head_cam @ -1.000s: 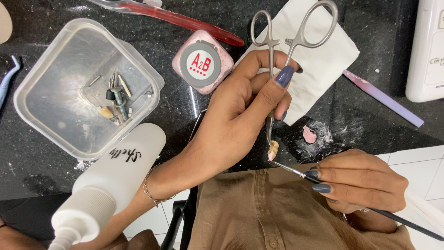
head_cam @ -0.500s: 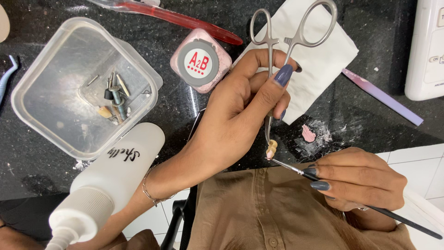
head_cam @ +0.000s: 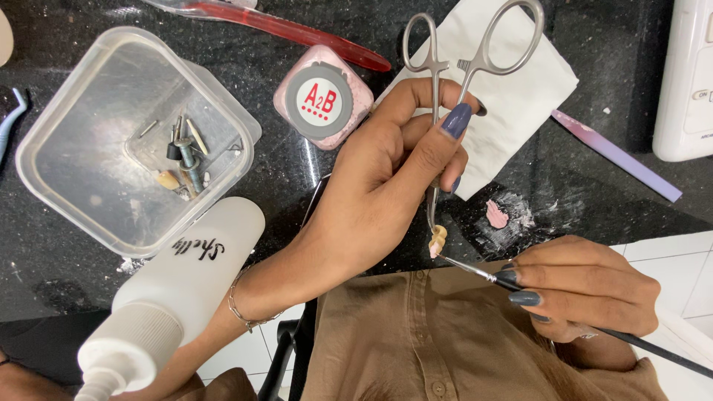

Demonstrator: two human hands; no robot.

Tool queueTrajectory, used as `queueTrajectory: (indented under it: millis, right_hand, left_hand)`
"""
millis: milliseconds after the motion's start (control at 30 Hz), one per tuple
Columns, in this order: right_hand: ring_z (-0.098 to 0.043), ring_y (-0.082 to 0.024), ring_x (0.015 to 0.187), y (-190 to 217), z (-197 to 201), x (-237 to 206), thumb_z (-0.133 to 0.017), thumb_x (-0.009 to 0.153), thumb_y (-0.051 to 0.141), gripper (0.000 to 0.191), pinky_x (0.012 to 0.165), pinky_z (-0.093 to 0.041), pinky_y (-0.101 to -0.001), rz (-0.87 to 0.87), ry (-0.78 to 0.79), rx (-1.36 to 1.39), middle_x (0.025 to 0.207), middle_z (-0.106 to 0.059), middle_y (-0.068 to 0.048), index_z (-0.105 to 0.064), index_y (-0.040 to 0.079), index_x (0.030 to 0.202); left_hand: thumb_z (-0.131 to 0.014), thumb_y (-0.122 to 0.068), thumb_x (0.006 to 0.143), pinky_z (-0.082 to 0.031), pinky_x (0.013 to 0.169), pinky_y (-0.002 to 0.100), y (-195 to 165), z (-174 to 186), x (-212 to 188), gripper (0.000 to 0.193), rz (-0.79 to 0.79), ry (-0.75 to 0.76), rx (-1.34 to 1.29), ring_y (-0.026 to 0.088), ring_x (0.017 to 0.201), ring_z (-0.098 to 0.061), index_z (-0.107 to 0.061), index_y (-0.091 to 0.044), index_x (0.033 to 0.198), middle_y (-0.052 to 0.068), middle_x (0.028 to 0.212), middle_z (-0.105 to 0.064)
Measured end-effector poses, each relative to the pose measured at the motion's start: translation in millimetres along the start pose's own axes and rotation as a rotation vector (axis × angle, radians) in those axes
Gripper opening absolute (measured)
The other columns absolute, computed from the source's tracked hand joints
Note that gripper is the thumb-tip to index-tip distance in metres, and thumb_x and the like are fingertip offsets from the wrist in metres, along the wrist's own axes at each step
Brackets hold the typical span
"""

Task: The person holds a partial denture with forceps in one hand and uses a fine brush to apply and shape pink ceramic powder onto the denture teeth, dipping the brush into powder on the bench and adding liquid from a squeeze bottle while working over a tissue on the counter.

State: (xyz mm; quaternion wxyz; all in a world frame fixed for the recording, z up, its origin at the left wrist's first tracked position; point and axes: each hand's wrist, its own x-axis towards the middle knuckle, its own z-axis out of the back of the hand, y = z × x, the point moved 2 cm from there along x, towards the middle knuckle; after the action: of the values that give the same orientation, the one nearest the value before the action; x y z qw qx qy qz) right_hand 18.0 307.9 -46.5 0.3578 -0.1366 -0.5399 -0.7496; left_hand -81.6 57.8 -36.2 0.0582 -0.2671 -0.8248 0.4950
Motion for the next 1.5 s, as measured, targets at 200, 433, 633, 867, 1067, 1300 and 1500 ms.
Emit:
queueTrajectory:
  millis: [200,433,633,867,1067,1300,1500]
  right_hand:
    - [-0.074,-0.026,0.074,1.4,-1.3,3.7,-0.071,0.094,0.013,0.014,0.062,-0.063,-0.0337,-0.014,-0.016,-0.003,0.083,-0.071,-0.017,-0.070,0.002,0.086]
    - [-0.075,-0.026,0.074,2.3,-2.0,5.8,-0.072,0.094,0.014,0.015,0.062,-0.066,-0.0323,-0.016,-0.010,0.026,0.083,-0.071,-0.018,-0.070,0.002,0.087]
    - [-0.075,-0.026,0.074,2.6,-3.8,9.2,-0.072,0.093,0.011,0.013,0.062,-0.066,-0.0334,-0.013,0.003,-0.026,0.082,-0.071,-0.017,-0.069,0.001,0.086]
    - [-0.074,-0.025,0.074,5.5,-2.8,7.2,-0.070,0.095,0.016,0.017,0.061,-0.066,-0.0321,-0.052,-0.002,0.015,0.082,-0.071,-0.015,-0.070,0.003,0.085]
    - [-0.074,-0.025,0.074,6.5,-0.7,3.6,-0.070,0.096,0.016,0.016,0.061,-0.066,-0.0334,-0.088,-0.030,0.021,0.083,-0.071,-0.016,-0.067,0.004,0.086]
    - [-0.075,-0.026,0.076,3.7,-0.3,3.6,-0.070,0.096,0.018,0.018,0.063,-0.062,-0.0354,-0.057,0.014,0.039,0.083,-0.071,-0.016,-0.068,0.002,0.087]
    - [-0.075,-0.027,0.074,2.6,-2.0,0.6,-0.073,0.093,0.015,0.016,0.062,-0.061,-0.0349,-0.025,0.011,-0.020,0.081,-0.071,-0.017,-0.069,0.002,0.085]
  left_hand:
    - [-0.046,-0.016,0.119,-0.043,0.078,0.023,-0.8,0.1,0.2,0.024,0.000,0.004,0.006,0.006,0.078,-0.050,-0.049,0.004,0.132,0.002,0.083,-0.057]
    - [-0.046,-0.017,0.120,-0.043,0.075,0.022,-0.9,0.2,0.6,0.025,-0.007,0.009,0.007,0.006,0.078,-0.050,-0.049,0.004,0.132,0.002,0.083,-0.057]
    - [-0.046,-0.017,0.120,-0.043,0.075,0.022,0.7,0.6,0.1,0.025,-0.003,0.004,0.010,0.006,0.078,-0.051,-0.048,0.004,0.133,0.002,0.083,-0.057]
    - [-0.047,-0.016,0.119,-0.042,0.077,0.023,-0.3,0.6,0.6,0.024,0.006,-0.004,0.012,0.006,0.077,-0.050,-0.049,0.004,0.132,0.001,0.082,-0.057]
    - [-0.055,-0.010,0.115,-0.040,0.073,0.024,-4.2,1.5,-1.6,0.023,0.033,-0.010,0.043,0.005,0.074,-0.048,-0.050,0.001,0.134,-0.002,0.078,-0.053]
    - [-0.054,-0.010,0.115,-0.040,0.071,0.023,-3.6,2.7,-1.2,0.023,0.013,-0.006,0.073,0.004,0.073,-0.048,-0.049,0.000,0.136,-0.003,0.077,-0.054]
    - [-0.054,-0.010,0.117,-0.041,0.070,0.021,-1.8,2.2,-2.2,0.022,-0.002,0.003,0.044,0.004,0.075,-0.048,-0.048,0.001,0.136,-0.003,0.079,-0.054]
